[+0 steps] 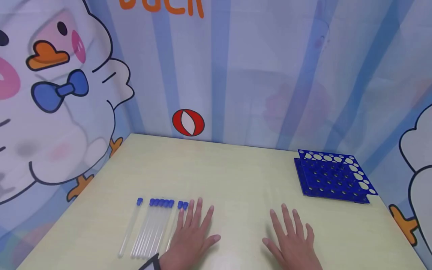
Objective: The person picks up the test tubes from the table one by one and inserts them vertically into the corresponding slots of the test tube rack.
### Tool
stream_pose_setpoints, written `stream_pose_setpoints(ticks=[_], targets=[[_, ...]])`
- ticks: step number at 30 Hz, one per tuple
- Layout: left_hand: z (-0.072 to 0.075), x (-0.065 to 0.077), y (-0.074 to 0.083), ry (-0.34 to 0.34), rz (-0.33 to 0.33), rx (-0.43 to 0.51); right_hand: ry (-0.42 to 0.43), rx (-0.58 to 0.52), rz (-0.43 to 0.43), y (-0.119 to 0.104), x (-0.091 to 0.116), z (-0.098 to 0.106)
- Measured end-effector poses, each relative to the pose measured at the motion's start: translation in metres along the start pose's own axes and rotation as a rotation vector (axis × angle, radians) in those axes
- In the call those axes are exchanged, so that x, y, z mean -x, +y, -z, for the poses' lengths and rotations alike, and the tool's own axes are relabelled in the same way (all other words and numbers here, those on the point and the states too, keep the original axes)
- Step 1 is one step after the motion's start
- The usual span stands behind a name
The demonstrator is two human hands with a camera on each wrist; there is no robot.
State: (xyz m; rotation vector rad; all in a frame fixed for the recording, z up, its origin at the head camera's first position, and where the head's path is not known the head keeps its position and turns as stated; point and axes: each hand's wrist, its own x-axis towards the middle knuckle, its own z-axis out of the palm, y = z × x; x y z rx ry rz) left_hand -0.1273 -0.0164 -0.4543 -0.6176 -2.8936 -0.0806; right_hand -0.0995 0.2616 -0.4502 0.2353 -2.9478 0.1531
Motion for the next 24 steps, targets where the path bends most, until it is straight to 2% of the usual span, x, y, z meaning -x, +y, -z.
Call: stream_pose_setpoints(ticks=[4,9,11,15,17,20,22,24], targets=[[0.003,-0.002,0.001,-0.007,-0.017,0.067,-0.023,-0.017,-0.042,0.004,0.000,0.005],[0.012,-0.001,-0.005,-0.047,0.004,0.268,-0.052,-0.058,-0.122,0.017,-0.005,0.013],[0.017,0.000,-0.009,-0.029,0.021,0.338,-0.039,-0.077,-0.141,0.025,-0.008,0.016],[0.022,-0.005,-0.017,0.081,0.055,0.427,0.013,-0.145,-0.176,0.043,-0.014,0.018],[0.023,-0.009,-0.019,0.115,0.072,0.523,0.026,-0.191,-0.206,0.052,-0.017,0.018],[0.023,-0.017,-0.019,0.117,0.084,0.722,0.035,-0.290,-0.267,0.062,-0.020,0.020],[0.022,-0.023,-0.016,0.097,0.082,0.855,0.073,-0.359,-0.295,0.068,-0.022,0.019],[0.022,-0.030,-0.010,0.046,0.089,0.980,0.113,-0.428,-0.331,0.072,-0.024,0.018]])
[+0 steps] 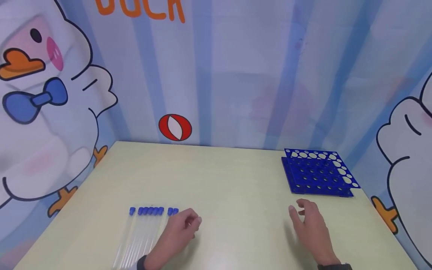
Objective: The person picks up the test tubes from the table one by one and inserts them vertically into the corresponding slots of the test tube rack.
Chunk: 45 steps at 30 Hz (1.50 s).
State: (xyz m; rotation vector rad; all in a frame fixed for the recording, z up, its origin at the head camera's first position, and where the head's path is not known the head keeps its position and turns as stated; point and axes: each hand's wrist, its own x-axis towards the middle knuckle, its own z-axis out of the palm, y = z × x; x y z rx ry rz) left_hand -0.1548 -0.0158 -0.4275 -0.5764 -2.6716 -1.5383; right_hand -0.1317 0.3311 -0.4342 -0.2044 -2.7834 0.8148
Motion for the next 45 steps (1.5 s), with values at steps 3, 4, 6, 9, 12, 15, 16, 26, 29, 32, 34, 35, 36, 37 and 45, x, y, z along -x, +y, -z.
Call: stream_pose_setpoints(ticks=[3,4,6,9,12,15,16,26,29,32,34,35,36,37,45], targets=[[-0.012,-0.011,0.008,-0.079,0.047,0.163,0.058,-0.100,-0.081,0.008,-0.006,0.001],[-0.016,-0.015,0.011,-0.103,0.064,0.207,0.065,-0.131,-0.122,0.010,-0.008,0.001],[-0.024,-0.024,0.017,-0.133,0.078,0.248,0.074,-0.219,-0.209,0.016,-0.011,-0.001],[-0.035,-0.037,0.021,-0.159,0.092,0.269,0.077,-0.361,-0.331,0.026,-0.016,-0.003],[-0.048,-0.054,0.022,-0.190,0.132,0.283,0.080,-0.479,-0.412,0.035,-0.021,-0.004],[-0.063,-0.073,0.020,-0.191,0.169,0.325,0.065,-0.553,-0.458,0.041,-0.027,0.000],[-0.068,-0.078,0.018,-0.180,0.179,0.338,0.060,-0.578,-0.471,0.041,-0.028,0.001],[-0.121,-0.125,0.001,-0.143,0.226,0.515,0.073,-0.843,-0.542,0.054,-0.040,0.009],[-0.134,-0.135,-0.001,-0.179,0.224,0.540,0.066,-0.929,-0.558,0.059,-0.040,0.009],[-0.147,-0.147,0.002,-0.212,0.227,0.544,0.046,-1.027,-0.576,0.064,-0.044,0.014],[-0.155,-0.155,0.006,-0.226,0.240,0.538,0.030,-1.096,-0.605,0.068,-0.047,0.018],[-0.159,-0.159,0.008,-0.233,0.242,0.535,0.025,-1.145,-0.626,0.070,-0.048,0.019],[-0.163,-0.162,0.010,-0.241,0.247,0.530,0.016,-1.194,-0.645,0.072,-0.049,0.020],[-0.166,-0.165,0.013,-0.249,0.253,0.528,0.008,-1.235,-0.658,0.074,-0.051,0.021],[-0.194,-0.184,0.033,-0.328,0.282,0.512,0.013,-1.411,-0.679,0.082,-0.060,0.019]])
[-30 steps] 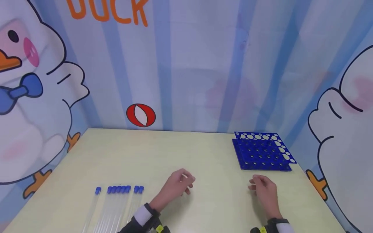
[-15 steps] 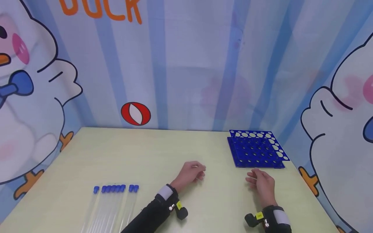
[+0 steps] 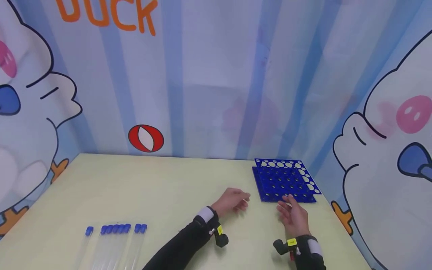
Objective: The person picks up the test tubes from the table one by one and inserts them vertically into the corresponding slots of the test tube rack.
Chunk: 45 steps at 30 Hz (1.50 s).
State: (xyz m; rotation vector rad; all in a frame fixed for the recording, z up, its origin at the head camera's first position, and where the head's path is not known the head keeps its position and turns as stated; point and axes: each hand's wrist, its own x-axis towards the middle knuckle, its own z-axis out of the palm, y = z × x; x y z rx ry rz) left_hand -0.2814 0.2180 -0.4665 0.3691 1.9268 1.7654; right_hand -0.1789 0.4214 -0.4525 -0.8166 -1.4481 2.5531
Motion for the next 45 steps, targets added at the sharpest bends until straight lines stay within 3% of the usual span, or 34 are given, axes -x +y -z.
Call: stream_pose_setpoints(ticks=[6,12,15,24,35,40,45], targets=[[-0.018,-0.015,-0.003,0.014,0.030,0.035,-0.014,0.040,0.023,0.002,-0.011,-0.004],[-0.035,-0.023,-0.005,0.017,0.038,0.086,0.022,0.151,0.059,-0.002,-0.023,-0.009],[-0.044,-0.026,-0.004,0.026,0.045,0.107,0.034,0.155,0.070,-0.007,-0.026,-0.009],[-0.043,-0.026,-0.008,0.091,0.007,0.177,0.025,0.208,0.104,0.001,-0.017,-0.015],[-0.021,-0.006,-0.013,0.114,-0.011,0.153,0.026,0.223,0.088,0.032,0.020,-0.025],[-0.007,0.014,-0.011,0.079,-0.022,0.144,0.018,0.247,0.058,0.046,0.041,-0.031],[0.008,0.044,-0.010,0.048,-0.025,0.094,0.014,0.241,0.009,0.060,0.066,-0.040]])
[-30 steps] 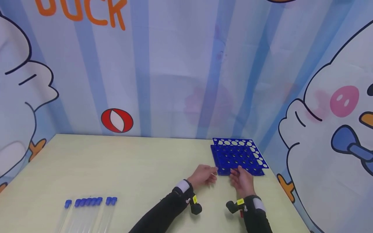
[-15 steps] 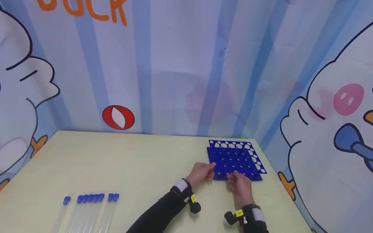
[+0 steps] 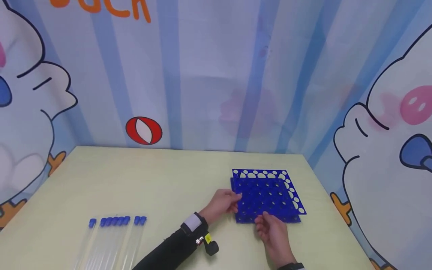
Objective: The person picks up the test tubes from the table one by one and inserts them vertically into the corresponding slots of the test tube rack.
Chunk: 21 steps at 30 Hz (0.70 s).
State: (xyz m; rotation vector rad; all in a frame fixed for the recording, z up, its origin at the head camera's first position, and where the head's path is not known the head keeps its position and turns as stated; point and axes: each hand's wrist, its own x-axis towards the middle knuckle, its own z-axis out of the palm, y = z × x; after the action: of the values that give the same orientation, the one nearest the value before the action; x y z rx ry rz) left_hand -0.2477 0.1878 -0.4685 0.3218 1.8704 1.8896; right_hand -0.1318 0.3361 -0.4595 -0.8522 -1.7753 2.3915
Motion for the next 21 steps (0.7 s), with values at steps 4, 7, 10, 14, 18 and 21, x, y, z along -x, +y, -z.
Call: stream_pose_setpoints(ticks=[4,7,10,14,18,21], targets=[[0.015,0.024,0.001,-0.009,0.002,-0.035,-0.022,-0.005,-0.031,0.010,0.017,-0.011],[0.026,0.041,0.000,-0.015,0.015,-0.044,-0.028,-0.009,-0.050,0.018,0.028,-0.020],[0.036,0.057,-0.004,-0.008,0.022,-0.043,-0.054,-0.030,-0.065,0.025,0.039,-0.028],[0.049,0.076,-0.009,0.022,0.013,-0.022,-0.148,-0.030,-0.107,0.030,0.052,-0.036],[0.062,0.095,-0.012,0.044,-0.011,0.015,-0.266,0.023,-0.160,0.034,0.063,-0.043],[0.073,0.110,-0.012,0.045,-0.015,0.017,-0.354,0.059,-0.198,0.038,0.071,-0.047]])
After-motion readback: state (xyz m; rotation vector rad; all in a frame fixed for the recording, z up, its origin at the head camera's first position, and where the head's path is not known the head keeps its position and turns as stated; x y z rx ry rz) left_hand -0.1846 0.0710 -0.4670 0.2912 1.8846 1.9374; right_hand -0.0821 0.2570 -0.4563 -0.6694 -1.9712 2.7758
